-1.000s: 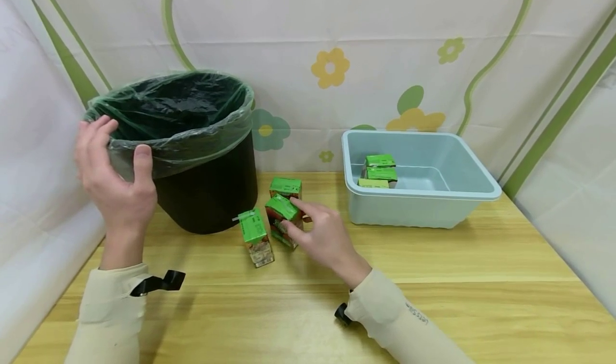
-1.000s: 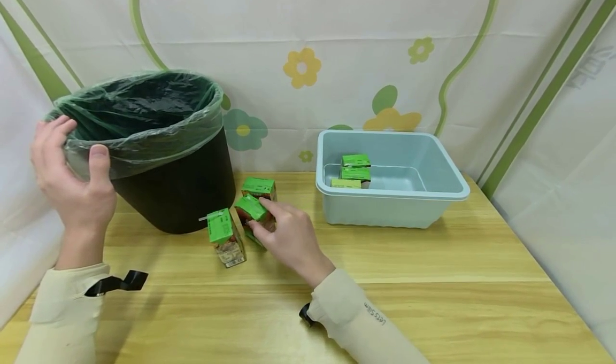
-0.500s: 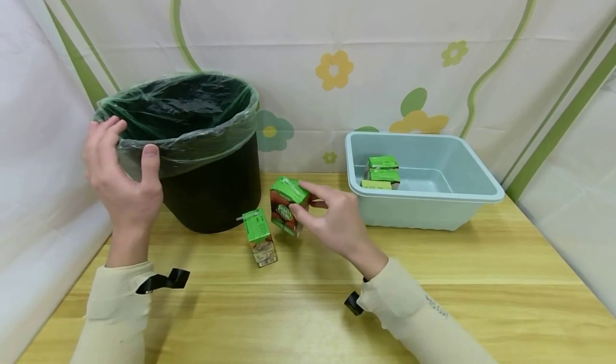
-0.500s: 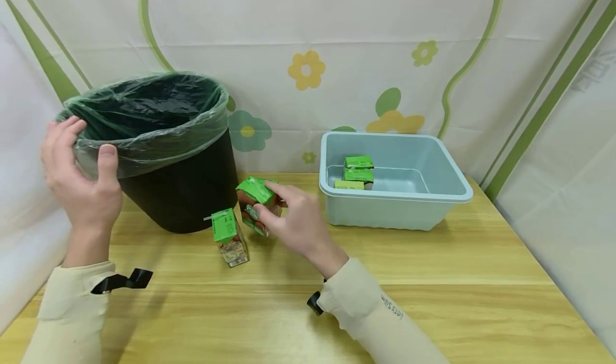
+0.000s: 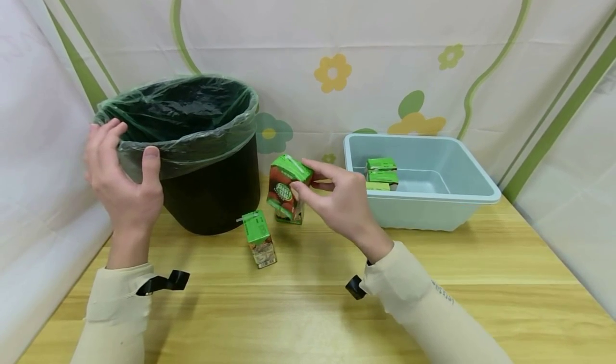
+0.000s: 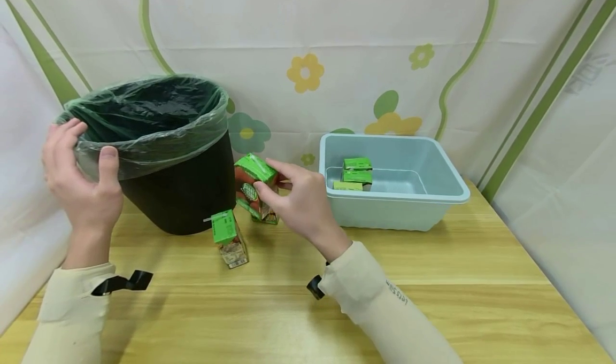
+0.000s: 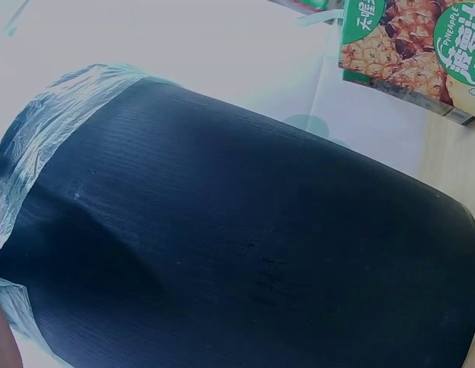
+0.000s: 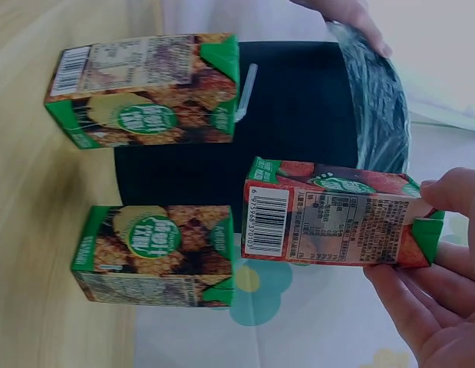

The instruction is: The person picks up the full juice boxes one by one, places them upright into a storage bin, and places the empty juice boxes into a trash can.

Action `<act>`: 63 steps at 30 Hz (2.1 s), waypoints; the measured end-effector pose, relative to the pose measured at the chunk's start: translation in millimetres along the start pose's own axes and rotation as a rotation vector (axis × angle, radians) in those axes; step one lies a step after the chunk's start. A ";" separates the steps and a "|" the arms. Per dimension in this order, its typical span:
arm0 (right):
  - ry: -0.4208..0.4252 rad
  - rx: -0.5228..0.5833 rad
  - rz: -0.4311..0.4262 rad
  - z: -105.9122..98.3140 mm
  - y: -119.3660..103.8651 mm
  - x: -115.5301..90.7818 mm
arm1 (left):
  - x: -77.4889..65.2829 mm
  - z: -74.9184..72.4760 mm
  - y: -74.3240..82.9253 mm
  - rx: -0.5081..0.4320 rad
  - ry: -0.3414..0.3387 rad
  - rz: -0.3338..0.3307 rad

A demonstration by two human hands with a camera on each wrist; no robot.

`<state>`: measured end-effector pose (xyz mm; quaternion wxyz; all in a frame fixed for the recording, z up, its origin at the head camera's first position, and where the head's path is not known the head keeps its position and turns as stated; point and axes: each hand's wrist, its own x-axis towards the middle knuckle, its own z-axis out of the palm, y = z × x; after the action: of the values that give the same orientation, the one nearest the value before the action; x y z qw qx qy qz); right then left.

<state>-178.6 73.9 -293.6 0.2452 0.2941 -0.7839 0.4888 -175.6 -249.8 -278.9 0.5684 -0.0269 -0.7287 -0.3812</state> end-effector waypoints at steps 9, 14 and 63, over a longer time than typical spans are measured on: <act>0.036 0.035 0.040 -4.6 -5.8 18.3 | -0.5 -0.3 -0.1 0.009 0.004 -0.007; 0.055 0.081 0.088 -9.2 -9.0 29.3 | -0.5 0.0 1.6 0.003 0.013 0.002; 0.341 0.534 0.165 25.5 -65.3 121.4 | -0.3 -1.0 0.7 0.019 0.014 -0.020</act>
<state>-221.1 1.0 -181.6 0.2467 0.1976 -0.5967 0.7376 -174.3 -249.8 -278.8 0.5698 -0.0115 -0.7284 -0.3803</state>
